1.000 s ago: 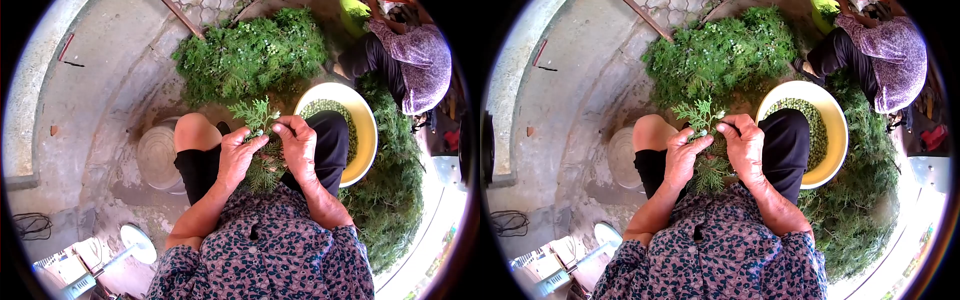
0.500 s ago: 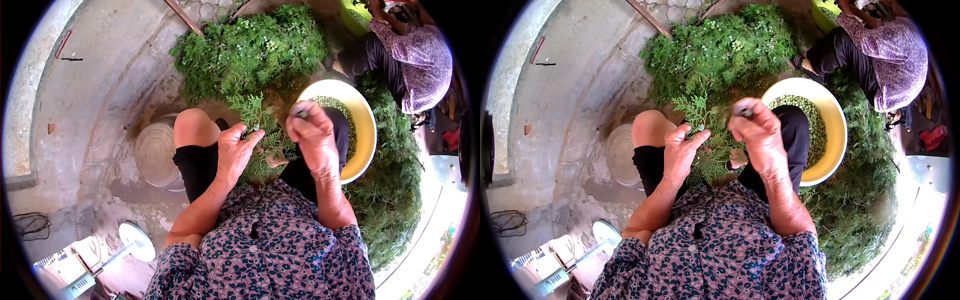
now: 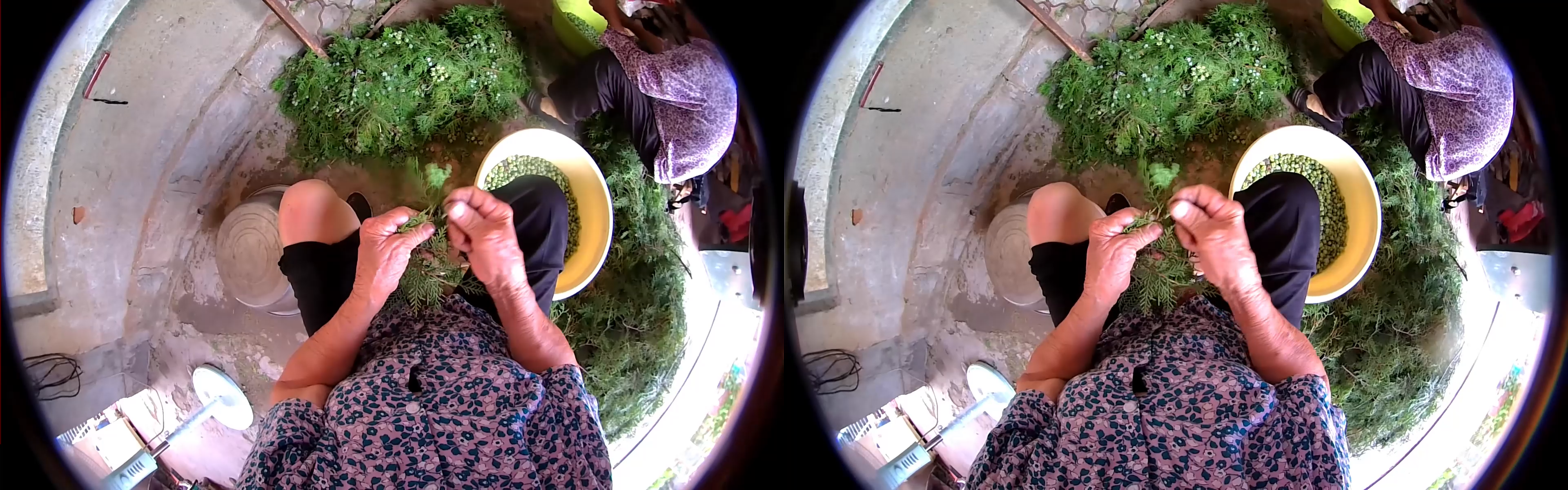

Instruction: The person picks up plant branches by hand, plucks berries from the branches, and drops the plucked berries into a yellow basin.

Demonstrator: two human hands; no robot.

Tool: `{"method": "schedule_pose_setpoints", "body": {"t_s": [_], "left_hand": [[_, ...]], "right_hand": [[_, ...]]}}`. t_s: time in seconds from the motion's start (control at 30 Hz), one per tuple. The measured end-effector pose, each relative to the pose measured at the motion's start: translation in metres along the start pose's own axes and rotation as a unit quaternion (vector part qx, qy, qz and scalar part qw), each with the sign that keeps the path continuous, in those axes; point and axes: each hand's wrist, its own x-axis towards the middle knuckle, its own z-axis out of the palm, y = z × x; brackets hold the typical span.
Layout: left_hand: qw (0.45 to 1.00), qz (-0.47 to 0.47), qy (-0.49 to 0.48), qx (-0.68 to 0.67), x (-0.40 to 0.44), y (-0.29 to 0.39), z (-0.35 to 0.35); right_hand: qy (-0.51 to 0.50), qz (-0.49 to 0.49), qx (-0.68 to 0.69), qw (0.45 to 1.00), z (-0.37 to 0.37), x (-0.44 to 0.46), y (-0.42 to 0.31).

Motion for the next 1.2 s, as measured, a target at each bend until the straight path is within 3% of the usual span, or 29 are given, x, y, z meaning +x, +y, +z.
{"method": "schedule_pose_setpoints", "body": {"t_s": [0.07,0.13,0.2,0.3,0.4,0.5,0.57,0.73,0.87,0.93,1.0,1.07,1.1,1.17,1.2], "left_hand": [[0.998,0.04,0.0,0.044,0.002,-0.007,-0.004],[0.998,-0.029,0.009,-0.063,0.0,-0.005,-0.002],[0.999,-0.015,0.0,-0.033,-0.001,-0.004,-0.002],[0.992,-0.074,0.019,-0.1,-0.003,0.013,0.007],[0.991,-0.079,0.002,-0.107,-0.002,0.011,0.001],[0.995,-0.059,-0.003,-0.075,-0.002,0.011,0.001],[0.999,-0.047,-0.02,-0.01,-0.003,0.012,0.001],[0.999,-0.035,-0.033,0.008,-0.005,0.011,0.0],[0.998,-0.056,-0.015,-0.004,-0.005,0.02,0.003],[0.998,-0.068,-0.01,0.004,-0.008,0.018,0.002],[0.997,-0.041,0.016,-0.065,-0.01,0.01,0.001],[0.998,-0.03,0.005,-0.064,-0.008,0.008,-0.004],[0.994,-0.051,0.013,-0.095,-0.007,0.011,-0.003],[0.986,-0.07,0.028,-0.15,-0.006,0.01,-0.003],[0.986,-0.07,0.028,-0.149,-0.006,0.01,-0.003]], "right_hand": [[-0.029,-0.004,0.102,0.994,-0.012,0.003,-0.006],[-0.006,0.003,0.168,0.986,-0.012,0.005,-0.017],[-0.002,0.01,0.193,0.981,-0.013,0.006,-0.025],[-0.018,0.012,0.177,0.984,-0.024,0.01,-0.014],[0.021,0.016,0.096,0.995,-0.016,0.009,-0.016],[0.001,-0.01,-0.077,0.997,-0.015,0.013,-0.012],[0.005,0.011,-0.111,0.994,-0.006,0.014,-0.014],[0.001,-0.02,-0.209,0.978,-0.004,0.016,0.0],[0.067,-0.066,-0.148,0.984,-0.001,0.014,0.003],[0.186,-0.003,-0.125,0.975,-0.006,0.019,-0.011],[0.116,-0.017,0.062,0.991,-0.021,0.027,-0.015],[0.118,0.016,0.144,0.982,-0.019,0.026,-0.019],[0.118,0.016,0.143,0.983,-0.023,0.026,-0.018],[-0.002,0.038,0.118,0.992,-0.037,0.026,-0.006],[0.004,0.028,0.086,0.996,-0.037,0.025,0.001]]}}
